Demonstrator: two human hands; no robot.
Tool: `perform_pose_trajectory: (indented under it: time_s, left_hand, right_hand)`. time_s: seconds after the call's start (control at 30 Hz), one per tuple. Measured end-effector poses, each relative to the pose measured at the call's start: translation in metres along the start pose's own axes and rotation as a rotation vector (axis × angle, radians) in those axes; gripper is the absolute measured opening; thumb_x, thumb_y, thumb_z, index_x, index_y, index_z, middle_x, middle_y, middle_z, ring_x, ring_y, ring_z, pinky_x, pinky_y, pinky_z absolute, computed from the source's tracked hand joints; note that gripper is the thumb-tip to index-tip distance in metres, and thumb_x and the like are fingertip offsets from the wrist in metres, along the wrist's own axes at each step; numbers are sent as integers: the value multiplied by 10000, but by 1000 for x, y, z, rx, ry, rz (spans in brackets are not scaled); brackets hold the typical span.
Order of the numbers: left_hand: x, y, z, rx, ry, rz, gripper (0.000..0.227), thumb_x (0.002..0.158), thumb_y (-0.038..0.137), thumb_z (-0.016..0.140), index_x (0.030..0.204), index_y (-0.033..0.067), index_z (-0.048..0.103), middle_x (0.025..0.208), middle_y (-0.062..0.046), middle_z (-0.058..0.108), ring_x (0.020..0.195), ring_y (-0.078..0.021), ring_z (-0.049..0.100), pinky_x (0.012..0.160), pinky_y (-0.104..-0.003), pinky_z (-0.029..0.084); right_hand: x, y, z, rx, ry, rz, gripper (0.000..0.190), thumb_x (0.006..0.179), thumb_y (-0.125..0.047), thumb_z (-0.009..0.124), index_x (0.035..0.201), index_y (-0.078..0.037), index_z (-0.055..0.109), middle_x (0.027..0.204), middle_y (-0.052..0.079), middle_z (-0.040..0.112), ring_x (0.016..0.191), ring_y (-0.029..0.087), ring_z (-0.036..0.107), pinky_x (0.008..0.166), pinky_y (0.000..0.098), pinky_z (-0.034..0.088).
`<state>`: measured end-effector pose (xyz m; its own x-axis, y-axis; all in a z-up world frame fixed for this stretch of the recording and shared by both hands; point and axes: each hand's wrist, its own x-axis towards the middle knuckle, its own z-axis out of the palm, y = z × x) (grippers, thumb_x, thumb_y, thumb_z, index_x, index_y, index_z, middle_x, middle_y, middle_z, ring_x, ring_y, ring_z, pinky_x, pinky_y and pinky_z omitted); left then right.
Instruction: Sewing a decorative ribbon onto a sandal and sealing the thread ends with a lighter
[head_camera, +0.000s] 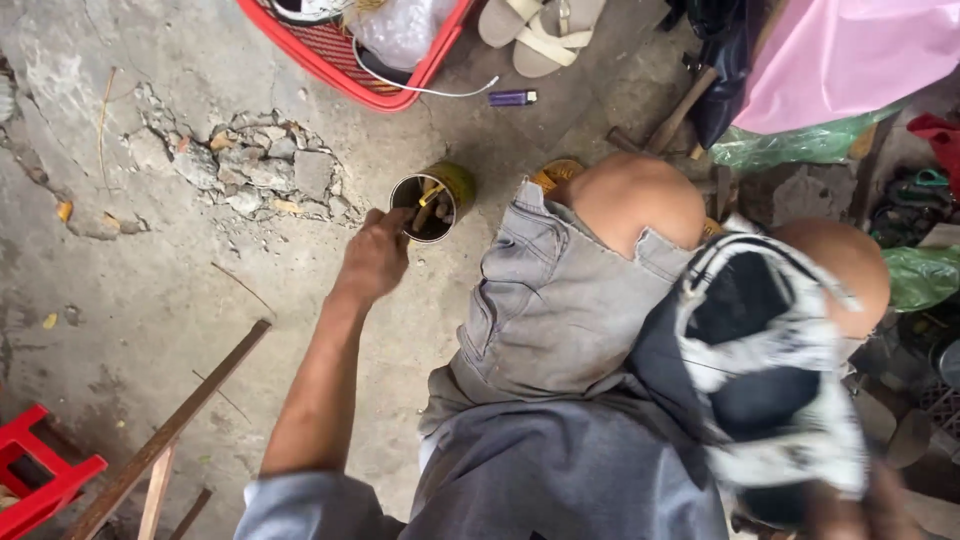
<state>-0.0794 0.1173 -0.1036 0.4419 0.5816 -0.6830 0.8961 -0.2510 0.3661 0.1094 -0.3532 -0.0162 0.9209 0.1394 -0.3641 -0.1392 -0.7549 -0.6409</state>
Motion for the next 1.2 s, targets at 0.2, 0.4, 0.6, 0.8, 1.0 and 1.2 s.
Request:
perform_pose_trajectory:
  time_s: [0.2,0.4,0.6,0.8,1.0,1.2]
  left_hand:
    - [84,-96,53,293,-7,-191,259,1015,212,522,1269,199,570,1026,-185,719,983,-427,682,745,-564,565]
    - [111,-90,72,656,115,-104,464,1052,602,424,1279,203,494,1265,-105,559,998,-348,680,782,-490,570]
    - [169,-16,63,484,336,507,169,1073,263,552,1010,147,658,981,-169,636,802,-448,674,594,-593,516]
    - [260,29,84,538,274,604,640,967,61,452,1593,-38,361,1549,-271,403,1365,-471,424,1140,-516,314]
    - [258,35,90,717,643,720,367,1038,119,561,1352,15,720,1347,-219,608,1075,-427,542,934,-498,448]
    - [257,16,91,697,545,778,453,1028,240,678,1430,32,651,1407,-237,548,1198,-447,507,975,-544,430]
  right_hand:
    - [51,9,-31,240,-167,-259,564,1165,-54,407,1688,156,400,1565,335,494,1438,376,503,1251,365,379]
    - [55,28,-30,471,52,-137,419,1087,-181,466,1466,-9,511,1600,203,555,1548,278,582,1339,320,495]
    - [51,-11,-61,-182,298,-60,205,1161,-57,680,958,-60,655,1345,169,688,1281,223,623,1133,343,441]
    - [31,-105,-52,-252,181,-221,398,1059,-191,564,1360,69,558,1364,236,652,1293,348,641,1087,405,503]
    - [59,-126,-11,-243,48,-493,624,874,-322,775,1249,9,402,1492,310,496,1434,466,513,1186,541,498]
    - [72,-136,-3,-220,25,-329,373,934,-70,664,1108,-20,338,1331,232,677,335,61,425,263,239,382]
